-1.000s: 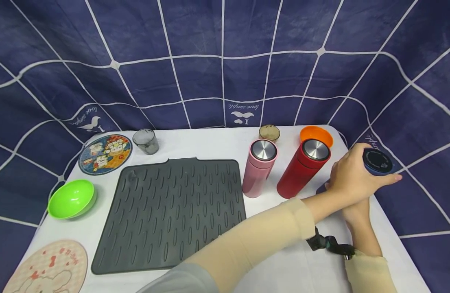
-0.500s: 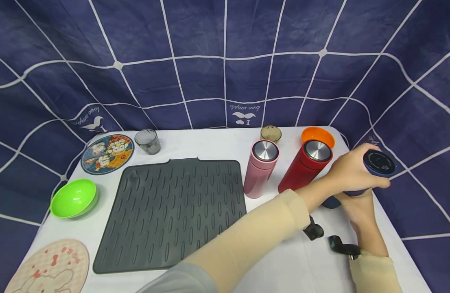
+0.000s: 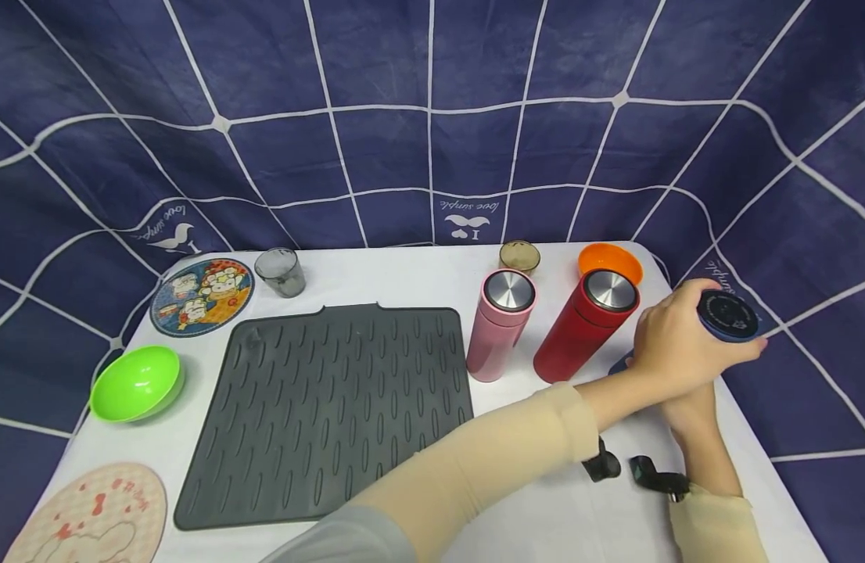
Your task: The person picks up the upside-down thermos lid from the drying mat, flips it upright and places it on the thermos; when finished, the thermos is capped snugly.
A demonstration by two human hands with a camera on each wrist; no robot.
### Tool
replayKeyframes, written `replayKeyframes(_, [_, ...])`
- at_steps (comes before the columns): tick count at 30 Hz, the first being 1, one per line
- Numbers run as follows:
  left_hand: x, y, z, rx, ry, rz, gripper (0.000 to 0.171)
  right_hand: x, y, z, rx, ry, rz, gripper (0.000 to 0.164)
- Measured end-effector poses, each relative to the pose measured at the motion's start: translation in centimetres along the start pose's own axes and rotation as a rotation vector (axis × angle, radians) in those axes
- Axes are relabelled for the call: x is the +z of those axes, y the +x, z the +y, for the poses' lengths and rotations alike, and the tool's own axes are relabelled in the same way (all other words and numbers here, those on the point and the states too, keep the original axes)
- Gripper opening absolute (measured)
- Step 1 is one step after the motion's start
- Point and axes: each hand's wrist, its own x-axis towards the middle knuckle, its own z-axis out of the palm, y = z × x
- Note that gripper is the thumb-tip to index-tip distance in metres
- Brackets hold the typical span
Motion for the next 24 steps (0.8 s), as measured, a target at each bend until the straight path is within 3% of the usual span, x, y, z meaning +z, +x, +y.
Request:
replayKeyframes(7, [-0.2, 1.0, -0.5, 0.069, -0.045, -0.133, 0.067, 0.1, 0.3, -0.4, 0.008, 0.046, -0.014, 0.035])
replayKeyframes(15, [-0.3, 1.4, -0.9, 0.034, -0.120, -0.253, 0.063, 0.4, 0.0, -0.4, 0.011, 0.083, -0.060, 0.033])
replayKeyframes(19, [-0.3, 1.3, -1.0, 0.033, -0.129, -0.255, 0.062, 0.4, 0.1, -0.3, -0.019, 0.084, -0.073, 0.035])
replayKeyframes(24, [-0.5, 0.0, -1.1, 0.055, -0.050, -0.200, 0.081, -0.2, 0.0, 0.3, -0.051, -0.016, -0.097, 0.038])
